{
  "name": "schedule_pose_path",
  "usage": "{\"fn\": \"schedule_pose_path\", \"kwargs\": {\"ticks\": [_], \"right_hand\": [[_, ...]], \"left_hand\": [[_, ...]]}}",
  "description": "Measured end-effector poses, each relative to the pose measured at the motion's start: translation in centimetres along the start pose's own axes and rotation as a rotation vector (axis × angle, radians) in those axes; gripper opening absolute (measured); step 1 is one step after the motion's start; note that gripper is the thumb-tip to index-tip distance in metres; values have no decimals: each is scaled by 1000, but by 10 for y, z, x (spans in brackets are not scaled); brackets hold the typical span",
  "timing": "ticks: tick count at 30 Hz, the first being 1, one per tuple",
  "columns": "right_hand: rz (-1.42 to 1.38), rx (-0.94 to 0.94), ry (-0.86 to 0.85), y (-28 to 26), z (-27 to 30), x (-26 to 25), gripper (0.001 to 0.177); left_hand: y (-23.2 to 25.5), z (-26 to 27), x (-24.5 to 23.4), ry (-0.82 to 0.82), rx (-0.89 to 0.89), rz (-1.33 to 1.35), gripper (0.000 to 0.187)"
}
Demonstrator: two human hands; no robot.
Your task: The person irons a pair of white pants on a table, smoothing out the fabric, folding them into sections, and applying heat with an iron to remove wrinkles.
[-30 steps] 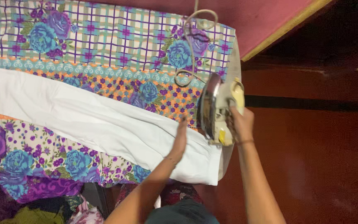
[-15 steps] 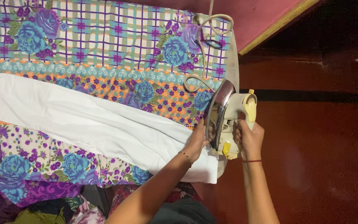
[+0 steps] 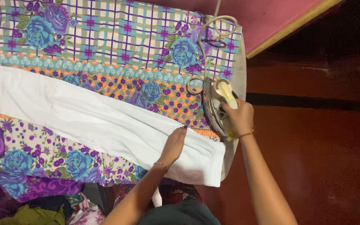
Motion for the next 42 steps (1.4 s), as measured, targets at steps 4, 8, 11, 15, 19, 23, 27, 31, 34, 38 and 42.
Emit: {"fn": "schedule_pose_path", "kwargs": {"ticks": [4, 8, 11, 15, 19, 23, 27, 31, 34, 38, 42], "right_hand": [[-44, -4, -73, -2, -24, 22, 32], [-63, 80, -100, 5, -37, 37, 33], [-111, 74, -93, 3, -43, 45, 32], [-110, 7, -32, 8, -49, 52, 33], [-161, -6, 10, 24, -47, 64, 32], [-36, -70, 60, 8, -32, 61, 33], [281, -111, 171, -49, 7, 36, 64], [-69, -427, -43, -133, 96, 61, 60], [-70, -614, -327, -154, 143, 78, 69], [93, -575, -258, -136, 135, 74, 64], [127, -695, -177, -138, 151, 70, 63]], "left_hand": [[1, 15, -18, 32, -3, 170, 47], [11, 24, -29, 78, 45, 298, 40], [12, 26, -34, 78, -90, 265, 35], [21, 25, -37, 54, -79, 344, 27], [27, 24, -34, 15, -14, 445, 25], [19, 25, -30, 7, -44, 381, 35], [8, 24, -4, -89, -157, 703, 62], [50, 38, 37, -326, -288, 1439, 79], [68, 48, 35, -204, -350, 1521, 69], [76, 65, 35, -434, -342, 1516, 90], [65, 75, 34, -548, -344, 1453, 97]]}}
Point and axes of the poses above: each hand's wrist, its own z-axis away from the middle knuckle, its own x-axis out of the palm, y = z × x, the point moved 9 cm from there along -z, towards the middle knuckle, and after that the axes turned 3 degrees about z, right-handed, at the moved point
